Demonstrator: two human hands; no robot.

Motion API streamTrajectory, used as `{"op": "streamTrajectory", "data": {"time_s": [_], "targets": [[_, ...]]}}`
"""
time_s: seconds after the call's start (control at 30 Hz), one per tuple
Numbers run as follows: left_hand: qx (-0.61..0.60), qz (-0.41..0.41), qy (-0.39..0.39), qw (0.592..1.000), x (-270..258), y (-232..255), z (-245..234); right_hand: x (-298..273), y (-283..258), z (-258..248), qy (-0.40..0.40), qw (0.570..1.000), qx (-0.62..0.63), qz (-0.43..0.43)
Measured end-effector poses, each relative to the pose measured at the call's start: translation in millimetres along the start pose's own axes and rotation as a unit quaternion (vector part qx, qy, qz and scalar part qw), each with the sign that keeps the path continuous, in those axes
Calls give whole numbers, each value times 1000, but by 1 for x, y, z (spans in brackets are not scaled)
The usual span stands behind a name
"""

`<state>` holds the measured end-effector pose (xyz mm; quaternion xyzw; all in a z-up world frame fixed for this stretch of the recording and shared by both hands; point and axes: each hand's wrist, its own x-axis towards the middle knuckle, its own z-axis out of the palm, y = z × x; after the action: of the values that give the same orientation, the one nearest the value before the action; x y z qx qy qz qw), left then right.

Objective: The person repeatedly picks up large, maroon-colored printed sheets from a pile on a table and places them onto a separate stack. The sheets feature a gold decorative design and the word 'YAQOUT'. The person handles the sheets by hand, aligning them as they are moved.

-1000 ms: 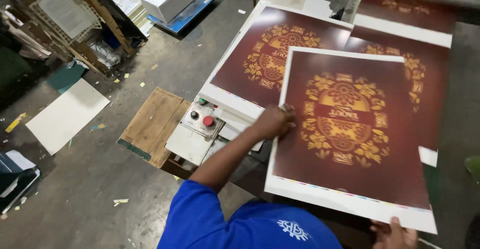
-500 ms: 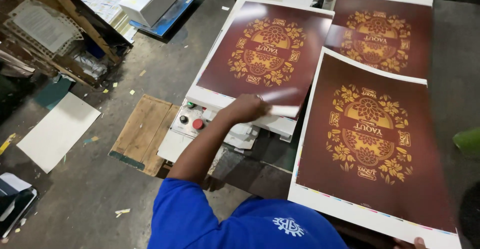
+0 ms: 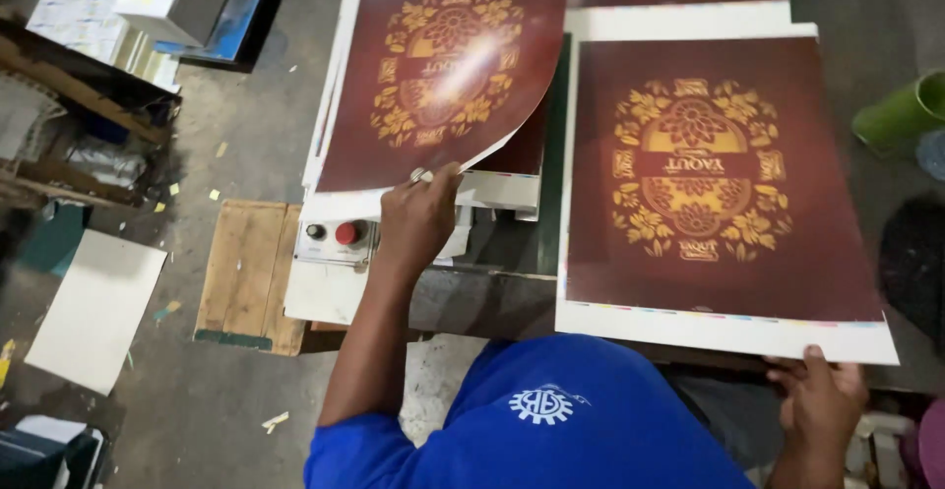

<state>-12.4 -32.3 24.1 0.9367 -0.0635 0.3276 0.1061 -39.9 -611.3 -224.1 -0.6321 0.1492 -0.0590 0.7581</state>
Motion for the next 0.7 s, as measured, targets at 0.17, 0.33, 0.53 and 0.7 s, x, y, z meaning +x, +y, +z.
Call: {"op": "streamTrajectory", "data": {"time_s": [0.17,0.33,0.53,0.7], "targets": [[-28,-41,-3,999,-14,5,6,9,-13,45,4,999,-13,29],[-48,-48,4,998,-15,7,12,54,-15,93,-29,999,-7,23],[-33,-28,14,999,-24,11,15,65,-41,124,-32,993,-57,96],[-141,49,11,989,-33,44,34,47,-3,121,-81,980,-79,163]]}}
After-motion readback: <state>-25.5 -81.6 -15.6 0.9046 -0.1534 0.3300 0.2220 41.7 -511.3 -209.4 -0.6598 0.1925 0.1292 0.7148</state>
